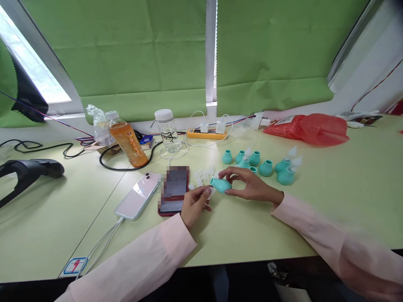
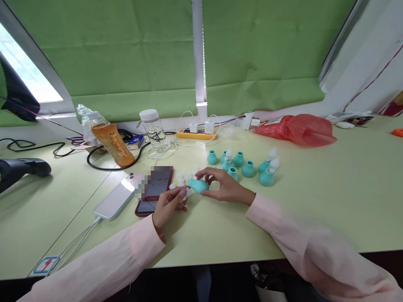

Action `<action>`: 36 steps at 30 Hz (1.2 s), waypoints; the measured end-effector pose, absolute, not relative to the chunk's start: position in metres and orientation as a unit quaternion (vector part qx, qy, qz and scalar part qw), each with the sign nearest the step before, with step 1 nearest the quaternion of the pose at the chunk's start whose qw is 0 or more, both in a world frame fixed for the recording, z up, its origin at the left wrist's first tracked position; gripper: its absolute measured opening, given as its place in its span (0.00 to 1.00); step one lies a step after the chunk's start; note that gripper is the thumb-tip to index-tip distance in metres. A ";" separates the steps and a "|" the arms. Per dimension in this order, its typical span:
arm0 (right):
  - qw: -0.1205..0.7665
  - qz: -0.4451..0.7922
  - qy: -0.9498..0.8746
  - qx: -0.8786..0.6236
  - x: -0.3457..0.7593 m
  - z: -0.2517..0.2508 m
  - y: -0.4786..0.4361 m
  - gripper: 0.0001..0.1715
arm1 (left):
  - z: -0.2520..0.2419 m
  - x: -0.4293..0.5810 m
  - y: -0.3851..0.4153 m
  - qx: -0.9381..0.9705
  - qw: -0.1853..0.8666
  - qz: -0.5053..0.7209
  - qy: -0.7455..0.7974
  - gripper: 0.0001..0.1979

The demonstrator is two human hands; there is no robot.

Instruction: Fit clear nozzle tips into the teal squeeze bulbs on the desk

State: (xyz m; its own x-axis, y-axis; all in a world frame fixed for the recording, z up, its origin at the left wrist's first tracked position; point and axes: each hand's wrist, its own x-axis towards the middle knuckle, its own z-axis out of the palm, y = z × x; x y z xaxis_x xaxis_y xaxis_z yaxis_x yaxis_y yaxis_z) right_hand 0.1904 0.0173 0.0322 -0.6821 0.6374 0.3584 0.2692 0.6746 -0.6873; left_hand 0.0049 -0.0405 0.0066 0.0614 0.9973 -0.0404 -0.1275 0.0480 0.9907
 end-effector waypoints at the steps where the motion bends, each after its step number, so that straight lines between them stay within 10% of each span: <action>1: 0.298 0.335 -0.854 -0.263 0.191 0.029 0.015 0.21 | 0.007 0.005 -0.041 0.473 0.561 0.505 0.454 0.17; 20: 0.315 0.214 -0.880 -0.283 0.172 0.013 -0.020 0.21 | 0.006 0.011 -0.042 0.457 0.569 0.482 0.485 0.19; 31: 0.355 0.117 -0.882 -0.287 0.156 -0.009 -0.034 0.17 | 0.004 0.009 -0.047 0.594 0.283 0.547 0.517 0.18; 36: 0.394 0.281 -0.813 -0.324 0.150 0.002 -0.038 0.12 | 0.006 0.009 -0.050 0.615 0.284 0.533 0.508 0.17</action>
